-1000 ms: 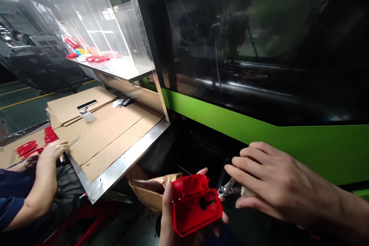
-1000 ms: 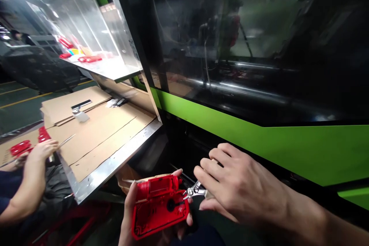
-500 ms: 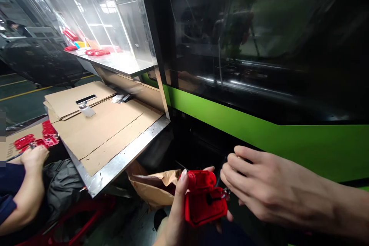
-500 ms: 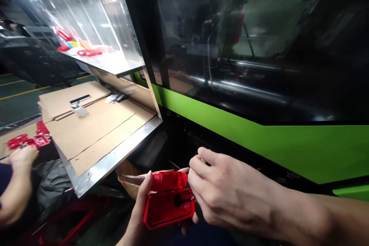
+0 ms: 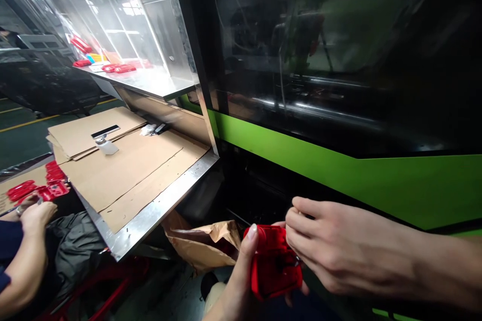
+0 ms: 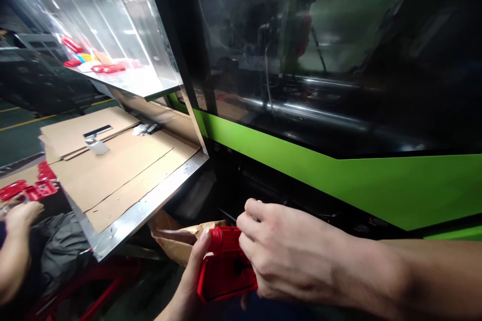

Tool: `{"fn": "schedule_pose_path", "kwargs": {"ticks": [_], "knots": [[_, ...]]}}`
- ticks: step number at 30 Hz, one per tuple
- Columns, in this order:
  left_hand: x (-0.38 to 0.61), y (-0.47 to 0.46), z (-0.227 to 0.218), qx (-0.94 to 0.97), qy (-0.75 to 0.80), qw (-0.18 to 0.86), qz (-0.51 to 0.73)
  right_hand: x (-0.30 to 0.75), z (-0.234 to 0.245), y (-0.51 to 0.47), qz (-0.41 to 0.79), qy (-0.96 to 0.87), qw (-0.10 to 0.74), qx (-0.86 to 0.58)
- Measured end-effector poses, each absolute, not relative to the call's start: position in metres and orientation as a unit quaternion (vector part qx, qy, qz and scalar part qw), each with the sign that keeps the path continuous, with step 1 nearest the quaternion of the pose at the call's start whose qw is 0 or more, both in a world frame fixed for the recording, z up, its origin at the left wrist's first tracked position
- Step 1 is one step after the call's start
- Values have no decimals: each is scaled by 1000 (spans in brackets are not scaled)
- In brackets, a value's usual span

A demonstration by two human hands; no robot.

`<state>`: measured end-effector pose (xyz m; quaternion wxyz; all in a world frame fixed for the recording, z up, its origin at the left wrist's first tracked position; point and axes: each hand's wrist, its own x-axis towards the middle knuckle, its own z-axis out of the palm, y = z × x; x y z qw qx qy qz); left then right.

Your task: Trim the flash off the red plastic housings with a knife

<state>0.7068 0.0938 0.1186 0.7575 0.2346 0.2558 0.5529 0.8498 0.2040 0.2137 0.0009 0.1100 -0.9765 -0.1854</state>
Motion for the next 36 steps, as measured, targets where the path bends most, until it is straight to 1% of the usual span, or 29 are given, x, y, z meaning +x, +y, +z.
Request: {"fn": "schedule_pose_path", "kwargs": {"ticks": [14, 18, 21, 27, 32, 36], "knots": [[711, 86, 119, 209, 293, 764, 536, 862, 208, 204, -162, -981, 33, 99], [711, 84, 115, 181, 297, 772, 533, 863, 205, 205, -128, -986, 49, 95], [712, 85, 109, 176, 279, 782, 528, 866, 201, 205, -94, -990, 56, 84], [716, 91, 104, 186, 240, 796, 523, 874, 197, 205, -118, -988, 48, 85], [718, 95, 98, 201, 199, 808, 517, 874, 200, 204, -99, -990, 45, 86], [719, 94, 93, 192, 206, 817, 503, 870, 202, 202, -75, -992, 39, 93]]}}
